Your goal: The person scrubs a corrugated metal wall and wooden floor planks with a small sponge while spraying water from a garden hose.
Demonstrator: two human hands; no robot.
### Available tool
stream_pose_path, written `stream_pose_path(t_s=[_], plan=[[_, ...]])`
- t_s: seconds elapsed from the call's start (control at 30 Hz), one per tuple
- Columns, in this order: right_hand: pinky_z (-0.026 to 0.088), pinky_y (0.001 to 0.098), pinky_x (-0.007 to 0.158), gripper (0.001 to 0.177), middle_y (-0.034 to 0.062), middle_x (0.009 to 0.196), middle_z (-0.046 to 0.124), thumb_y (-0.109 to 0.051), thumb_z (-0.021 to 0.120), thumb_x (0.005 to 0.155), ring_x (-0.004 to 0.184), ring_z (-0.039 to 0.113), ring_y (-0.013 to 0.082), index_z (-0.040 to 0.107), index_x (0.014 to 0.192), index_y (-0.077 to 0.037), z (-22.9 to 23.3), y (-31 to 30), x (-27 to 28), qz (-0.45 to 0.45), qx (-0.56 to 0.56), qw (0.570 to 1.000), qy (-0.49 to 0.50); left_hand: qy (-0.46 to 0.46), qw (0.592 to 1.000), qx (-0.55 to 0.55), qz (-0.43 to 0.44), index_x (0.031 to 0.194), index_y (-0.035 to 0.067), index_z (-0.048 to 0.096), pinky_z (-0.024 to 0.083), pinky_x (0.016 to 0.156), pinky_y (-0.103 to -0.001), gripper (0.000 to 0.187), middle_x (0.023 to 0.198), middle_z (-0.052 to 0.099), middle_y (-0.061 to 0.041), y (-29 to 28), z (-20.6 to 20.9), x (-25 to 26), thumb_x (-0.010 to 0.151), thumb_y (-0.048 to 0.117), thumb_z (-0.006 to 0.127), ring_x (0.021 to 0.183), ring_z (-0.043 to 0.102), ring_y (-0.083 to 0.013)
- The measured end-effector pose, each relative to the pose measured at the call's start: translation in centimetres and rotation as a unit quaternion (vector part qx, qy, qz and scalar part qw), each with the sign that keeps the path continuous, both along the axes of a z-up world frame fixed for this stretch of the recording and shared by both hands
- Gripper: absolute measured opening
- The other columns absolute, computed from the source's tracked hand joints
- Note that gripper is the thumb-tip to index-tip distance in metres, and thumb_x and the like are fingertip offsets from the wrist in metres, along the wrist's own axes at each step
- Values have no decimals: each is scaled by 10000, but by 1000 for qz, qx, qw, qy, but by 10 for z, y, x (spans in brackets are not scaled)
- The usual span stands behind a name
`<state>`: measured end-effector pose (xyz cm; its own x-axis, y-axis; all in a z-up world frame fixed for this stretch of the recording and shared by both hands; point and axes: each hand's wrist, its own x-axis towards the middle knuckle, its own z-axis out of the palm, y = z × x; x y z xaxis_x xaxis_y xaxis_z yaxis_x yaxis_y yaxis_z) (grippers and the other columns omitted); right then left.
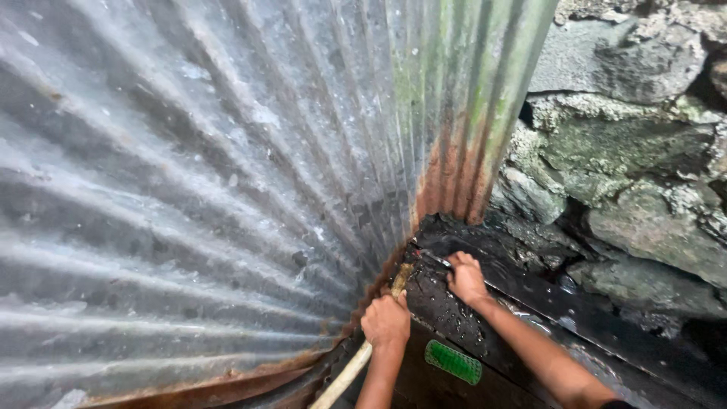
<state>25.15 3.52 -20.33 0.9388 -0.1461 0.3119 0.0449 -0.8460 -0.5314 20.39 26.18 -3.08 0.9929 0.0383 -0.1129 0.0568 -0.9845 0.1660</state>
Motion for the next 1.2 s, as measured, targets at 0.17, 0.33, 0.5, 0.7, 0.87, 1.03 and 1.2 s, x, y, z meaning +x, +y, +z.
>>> stream_pose_path(t_s=[0.17, 0.33, 0.5, 0.7, 0.87, 1.03, 1.2], plan=[[427, 455, 966, 722, 139, 1300, 490, -263, 741, 817, 1189, 490, 341, 487, 1480, -133, 20, 42, 57, -7, -50, 986, 162, -48, 998, 33, 10, 1004, 113, 682, 592, 707, -468, 417, 848, 742, -117, 4, -10, 7, 968, 508, 552, 820, 746, -329], [410, 470, 959, 629, 104, 1269, 501, -392, 692, 897, 1207, 482, 304, 508, 1489, -286, 29, 59, 78, -25, -68, 977, 202, -21, 999, 27, 1, 1028, 120, 638, 593, 698, -474, 414, 840, 743, -126, 13, -4, 10, 972, 521, 555, 802, 744, -341], [410, 436, 965, 423, 60, 1305, 539, -433, 672, 911, 1220, 506, 261, 643, 1313, -305, 22, 50, 70, -18, -95, 984, 152, -37, 999, 34, -14, 1017, 119, 640, 587, 703, -481, 420, 833, 738, -139, 16, -3, 14, 965, 529, 571, 798, 741, -348], [321, 504, 1092, 560, 137, 1499, 426, -398, 519, 986, 1353, 400, 356, 490, 1487, -149, 19, 43, 29, 120, -166, 974, 93, -3, 999, 33, -2, 985, 124, 698, 587, 756, -477, 435, 882, 739, -132, 17, -7, 14, 955, 543, 582, 859, 741, -339], [145, 540, 1204, 606, 160, 1646, 259, -374, 501, 1012, 1514, 210, 386, 422, 1529, -68, 36, 41, -39, 290, -106, 948, 77, 22, 999, 27, 11, 961, 117, 766, 580, 813, -469, 463, 957, 743, -138, 14, -1, 9, 912, 554, 622, 944, 734, -334], [297, 477, 1129, 766, 181, 1579, 352, -570, 614, 931, 1334, 398, 352, 364, 1528, -161, 105, 55, -137, 269, -167, 904, 287, 56, 998, 16, -21, 975, 102, 773, 576, 864, -453, 476, 1017, 746, -152, 14, 22, -11, 920, 554, 633, 992, 732, -334], [438, 504, 928, 887, 167, 1237, 496, -410, 666, 937, 1071, 530, 336, 196, 1635, -128, 94, 41, -200, 306, -165, 896, 276, 76, 997, -12, -26, 1007, 104, 782, 561, 901, -460, 491, 1036, 748, -170, 16, 37, -20, 915, 566, 642, 1022, 721, -349]])
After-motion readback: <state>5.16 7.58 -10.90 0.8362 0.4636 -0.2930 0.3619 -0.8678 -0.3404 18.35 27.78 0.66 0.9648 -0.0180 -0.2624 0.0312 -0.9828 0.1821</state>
